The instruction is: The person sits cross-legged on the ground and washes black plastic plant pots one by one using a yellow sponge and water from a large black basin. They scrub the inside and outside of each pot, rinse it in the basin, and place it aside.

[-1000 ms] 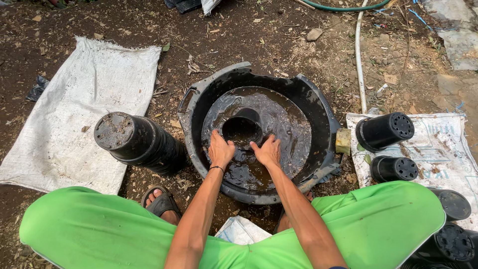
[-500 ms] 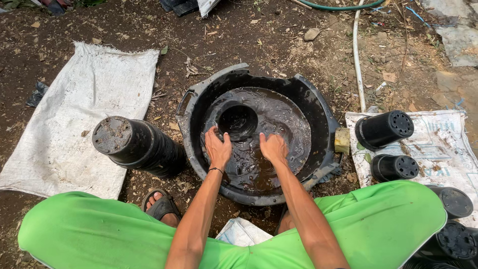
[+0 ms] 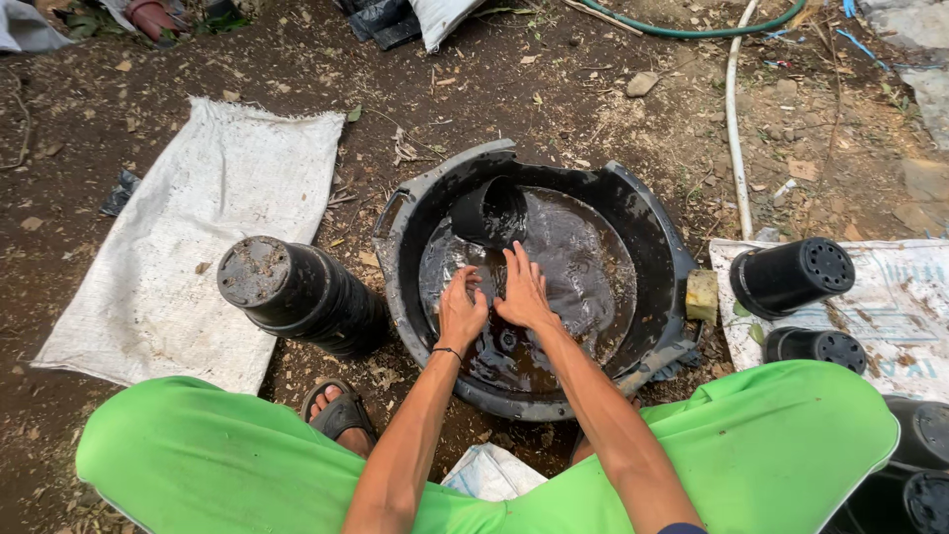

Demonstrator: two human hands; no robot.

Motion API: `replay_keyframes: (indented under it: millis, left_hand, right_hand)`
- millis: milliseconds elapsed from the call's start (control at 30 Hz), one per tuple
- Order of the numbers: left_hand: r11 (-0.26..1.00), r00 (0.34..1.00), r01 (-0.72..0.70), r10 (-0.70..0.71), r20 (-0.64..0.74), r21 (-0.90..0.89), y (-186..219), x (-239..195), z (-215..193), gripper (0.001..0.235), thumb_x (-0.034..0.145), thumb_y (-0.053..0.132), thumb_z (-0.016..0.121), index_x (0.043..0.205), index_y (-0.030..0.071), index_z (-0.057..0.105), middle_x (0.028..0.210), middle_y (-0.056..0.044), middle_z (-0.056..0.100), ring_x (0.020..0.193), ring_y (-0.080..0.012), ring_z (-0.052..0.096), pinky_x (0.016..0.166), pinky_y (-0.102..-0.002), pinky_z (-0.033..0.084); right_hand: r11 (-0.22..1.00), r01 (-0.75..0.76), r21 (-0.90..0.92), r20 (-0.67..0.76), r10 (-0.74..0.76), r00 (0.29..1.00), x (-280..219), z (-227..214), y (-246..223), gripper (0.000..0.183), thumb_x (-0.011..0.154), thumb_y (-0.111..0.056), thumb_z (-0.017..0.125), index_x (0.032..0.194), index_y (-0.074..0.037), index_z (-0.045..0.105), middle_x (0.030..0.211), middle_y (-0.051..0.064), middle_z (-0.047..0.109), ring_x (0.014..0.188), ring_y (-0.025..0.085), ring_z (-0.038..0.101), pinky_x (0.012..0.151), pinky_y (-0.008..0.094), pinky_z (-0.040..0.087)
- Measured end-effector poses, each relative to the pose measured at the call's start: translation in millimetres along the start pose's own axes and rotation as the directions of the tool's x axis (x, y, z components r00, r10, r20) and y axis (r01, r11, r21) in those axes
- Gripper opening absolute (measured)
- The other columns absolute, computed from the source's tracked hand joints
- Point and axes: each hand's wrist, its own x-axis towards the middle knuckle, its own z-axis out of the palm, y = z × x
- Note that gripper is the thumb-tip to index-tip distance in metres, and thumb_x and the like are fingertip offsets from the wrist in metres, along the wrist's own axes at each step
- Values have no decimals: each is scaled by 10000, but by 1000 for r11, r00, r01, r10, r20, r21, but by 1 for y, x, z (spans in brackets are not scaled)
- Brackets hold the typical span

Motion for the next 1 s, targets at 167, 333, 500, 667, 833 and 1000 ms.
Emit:
replay_keyframes:
  millis: [167, 333, 500, 667, 833, 1000]
  left_hand:
    - [997, 996, 71, -72, -46, -22, -2, -4, 0, 390, 835, 25, 622, 1224, 14, 588, 1096, -140, 671, 922, -280, 698, 827, -404, 580]
    - [994, 997, 30, -22, -79, 102, 3, -9, -3, 353, 841, 26, 620, 1193, 10, 606, 1071, -158, 633, 987, -316, 667, 886, -437, 541]
    - [983, 989, 41, -15, -149, 177, 5, -6, -3, 549, 818, 60, 659, 1322, -44, 467, 1225, -242, 519, 1130, -398, 568, 983, -465, 481]
    - [940, 932, 329, -307, -194, 89, 3, -2, -5, 705, 830, 195, 712, 1407, -20, 369, 1329, -241, 448, 1168, -399, 555, 1017, -473, 456]
    - [954, 961, 269, -258, -96, 133, -4, 0, -1, 614, 873, 208, 706, 1373, -18, 431, 1305, -258, 537, 1184, -409, 582, 1030, -472, 472]
    - [922, 918, 384, -377, 123, -42, -12, 3, 6, 653, 885, 278, 682, 1425, 22, 419, 1202, -189, 682, 1058, -339, 690, 952, -443, 529]
  right_hand:
    - [1000, -7, -13, 99, 8, 995, 37, 18, 23, 643, 755, -238, 811, 1363, -131, 632, 1640, 92, 264, 1423, 355, 295, 1129, 574, 253]
    - [1000, 10, 19, 30, -11, 1000, 54, 43, 31, 618, 753, -316, 838, 1306, -94, 674, 1486, 61, 553, 1353, 316, 448, 1142, 455, 345]
    - [942, -124, 312, 159, 77, 984, 56, 26, 13, 638, 749, -385, 809, 1335, -169, 684, 1314, 88, 674, 1233, 298, 646, 1082, 368, 489]
    - [928, -190, 321, -311, 293, 904, 60, -24, 42, 736, 744, -308, 849, 1383, -38, 603, 1301, 199, 624, 1235, 382, 571, 1043, 445, 443]
    - [986, -109, 123, -438, 153, 886, 31, -28, 53, 713, 757, -271, 856, 1343, 4, 558, 1271, 217, 647, 1193, 424, 580, 1006, 473, 459]
    - [981, -137, 134, -17, 140, 990, 10, 15, 33, 536, 854, -310, 789, 1291, -32, 648, 1078, 206, 737, 1116, 410, 663, 974, 477, 517]
